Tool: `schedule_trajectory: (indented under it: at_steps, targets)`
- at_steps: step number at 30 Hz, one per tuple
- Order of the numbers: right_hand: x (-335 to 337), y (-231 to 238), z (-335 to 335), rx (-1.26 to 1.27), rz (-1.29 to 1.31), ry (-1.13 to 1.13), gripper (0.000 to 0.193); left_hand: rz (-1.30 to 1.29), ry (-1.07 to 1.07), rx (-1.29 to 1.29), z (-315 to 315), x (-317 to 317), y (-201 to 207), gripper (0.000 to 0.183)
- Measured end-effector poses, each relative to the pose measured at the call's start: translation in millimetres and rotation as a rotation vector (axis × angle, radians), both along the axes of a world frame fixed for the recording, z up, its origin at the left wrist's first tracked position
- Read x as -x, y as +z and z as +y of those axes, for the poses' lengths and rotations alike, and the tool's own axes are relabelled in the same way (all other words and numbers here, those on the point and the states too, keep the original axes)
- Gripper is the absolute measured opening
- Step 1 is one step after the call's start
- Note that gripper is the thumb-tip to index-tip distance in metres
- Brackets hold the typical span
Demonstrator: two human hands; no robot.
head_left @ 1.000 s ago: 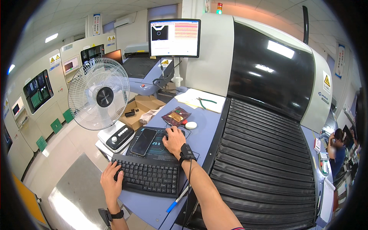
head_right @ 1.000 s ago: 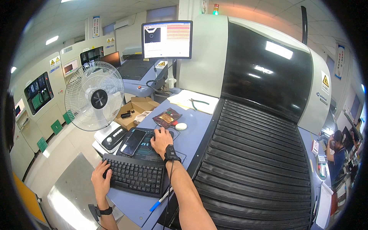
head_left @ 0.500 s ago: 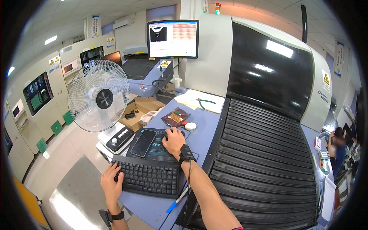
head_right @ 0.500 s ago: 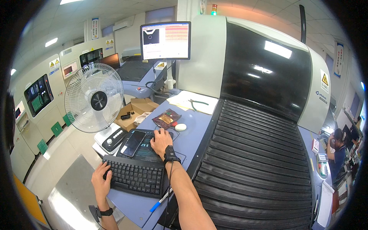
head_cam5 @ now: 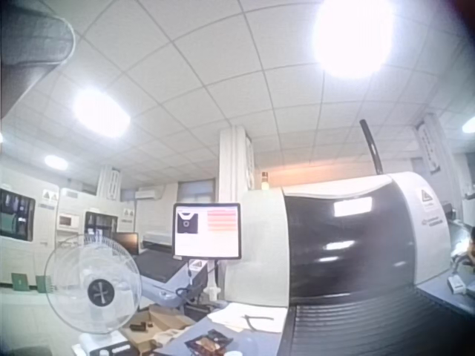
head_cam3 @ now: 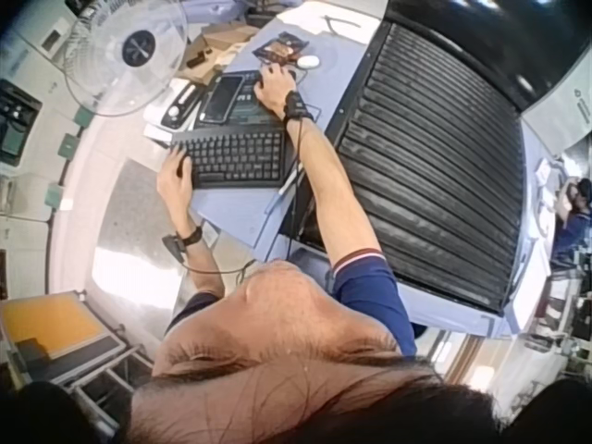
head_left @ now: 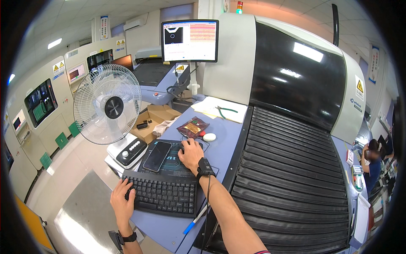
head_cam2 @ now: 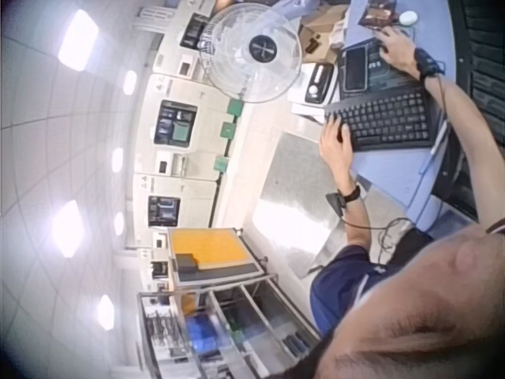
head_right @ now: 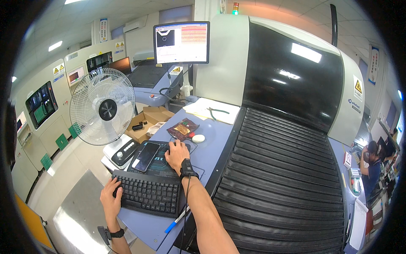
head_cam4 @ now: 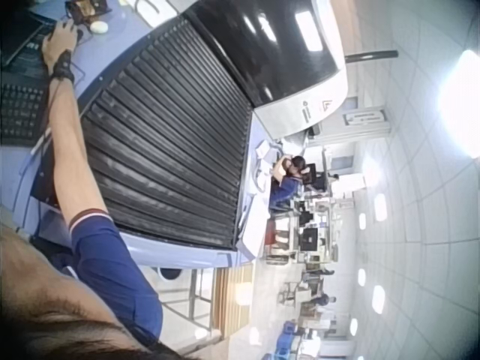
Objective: Inspecting an electronics circuit board panel and marking it with a pen while operating manufacturing machinery.
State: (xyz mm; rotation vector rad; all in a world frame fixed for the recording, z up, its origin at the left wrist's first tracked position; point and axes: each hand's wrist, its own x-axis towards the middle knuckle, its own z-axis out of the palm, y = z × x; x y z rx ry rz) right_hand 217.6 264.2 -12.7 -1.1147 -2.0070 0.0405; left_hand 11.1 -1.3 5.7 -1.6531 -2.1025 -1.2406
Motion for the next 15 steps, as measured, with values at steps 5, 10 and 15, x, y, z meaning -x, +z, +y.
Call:
schedule_trajectory:
  at_steps: [5, 10, 15]
  targets:
    - [-1.1, 0.2, -0.3, 0.002, 0.009, 0.006, 0.032, 0.005, 0.0, -0.001, 0.1, -0.6, 0.4, 0.027]
    - [-1.1, 2.7, -1.8, 0.065, -0.019, 0.004, 0.036, 0.012, -0.004, -0.006, 0.0, 0.7, -0.5, 0.027]
    - [-2.2, 1.2, -0.4, 0.05, -0.014, 0.008, 0.036, 0.012, -0.003, -0.008, -0.2, 0.6, -1.2, 0.027]
